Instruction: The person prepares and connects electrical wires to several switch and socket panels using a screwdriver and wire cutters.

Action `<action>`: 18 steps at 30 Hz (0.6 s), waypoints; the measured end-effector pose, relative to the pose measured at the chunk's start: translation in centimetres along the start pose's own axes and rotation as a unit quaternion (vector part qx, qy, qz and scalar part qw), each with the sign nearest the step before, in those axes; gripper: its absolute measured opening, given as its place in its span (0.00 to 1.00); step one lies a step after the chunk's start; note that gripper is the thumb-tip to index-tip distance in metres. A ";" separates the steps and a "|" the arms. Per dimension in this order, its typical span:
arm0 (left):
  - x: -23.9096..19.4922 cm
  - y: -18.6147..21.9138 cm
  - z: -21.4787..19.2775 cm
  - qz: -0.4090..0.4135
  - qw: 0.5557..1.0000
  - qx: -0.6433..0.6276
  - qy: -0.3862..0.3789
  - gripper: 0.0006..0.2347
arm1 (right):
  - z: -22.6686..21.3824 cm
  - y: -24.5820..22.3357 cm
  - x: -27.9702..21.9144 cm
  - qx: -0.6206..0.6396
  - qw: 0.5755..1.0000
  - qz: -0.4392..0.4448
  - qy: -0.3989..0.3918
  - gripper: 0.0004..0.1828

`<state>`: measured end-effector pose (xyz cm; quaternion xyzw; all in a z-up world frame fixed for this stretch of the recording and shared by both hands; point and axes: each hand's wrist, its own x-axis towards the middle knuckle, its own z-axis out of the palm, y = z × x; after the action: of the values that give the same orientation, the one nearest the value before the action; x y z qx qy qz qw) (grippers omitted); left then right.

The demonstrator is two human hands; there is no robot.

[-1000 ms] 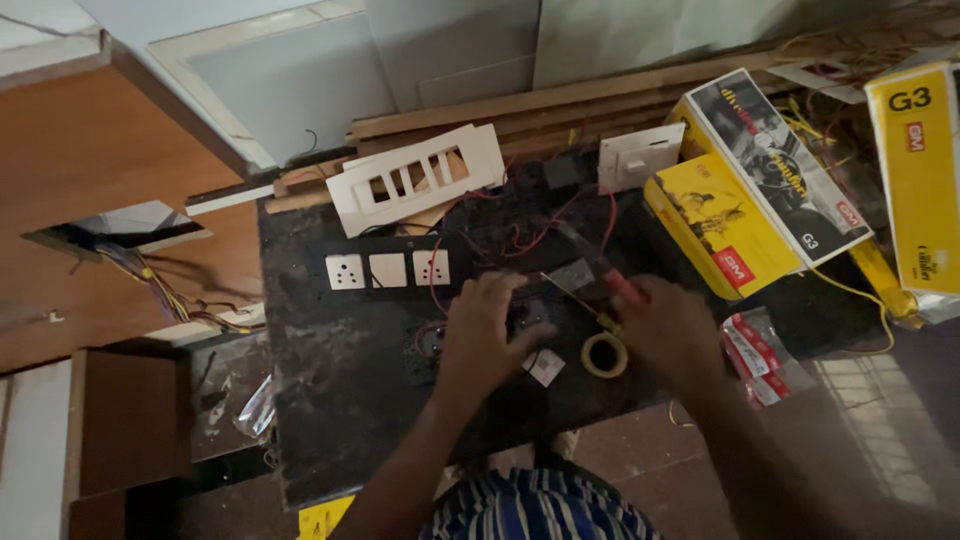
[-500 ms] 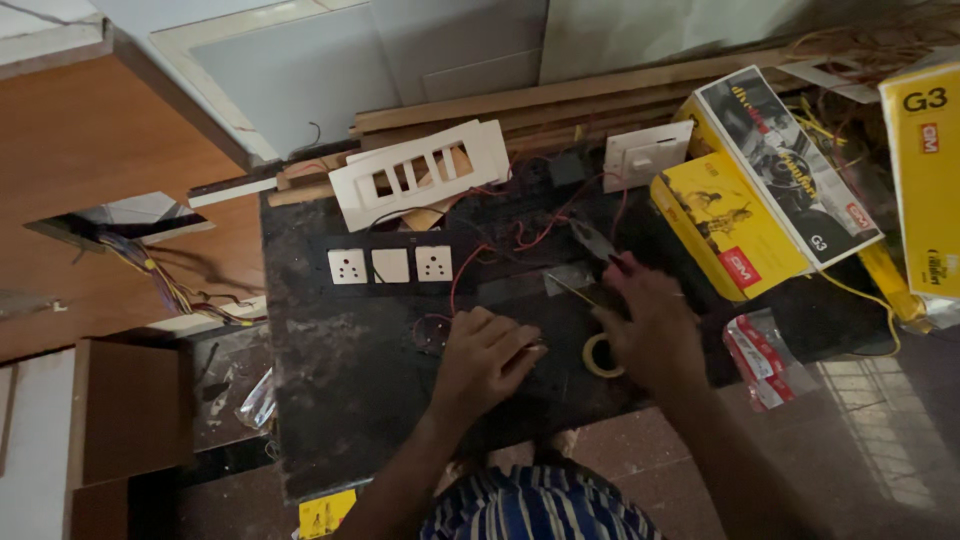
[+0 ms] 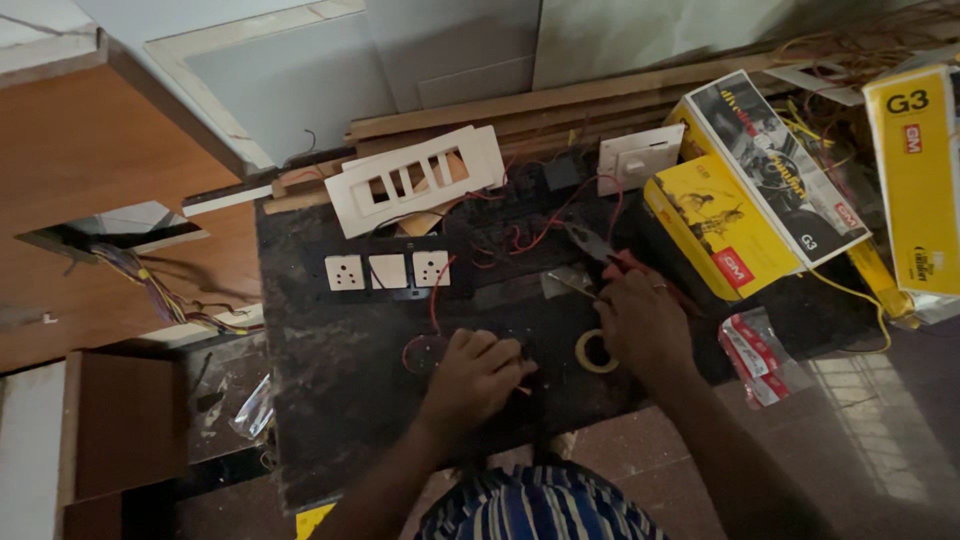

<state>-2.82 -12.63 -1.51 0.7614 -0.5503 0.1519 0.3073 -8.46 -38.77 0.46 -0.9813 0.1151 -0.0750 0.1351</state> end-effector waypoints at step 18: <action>1.7 -0.5 0.8 -0.070 0.994 -0.023 0.080 0.07 | -1.5 -6.8 -1.9 0.342 0.929 0.138 -0.038 0.17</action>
<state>-1.88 -14.27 -1.31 0.7765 -0.4724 0.1778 0.3772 -9.19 -32.25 3.60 -0.8523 0.2115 -0.0529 0.4754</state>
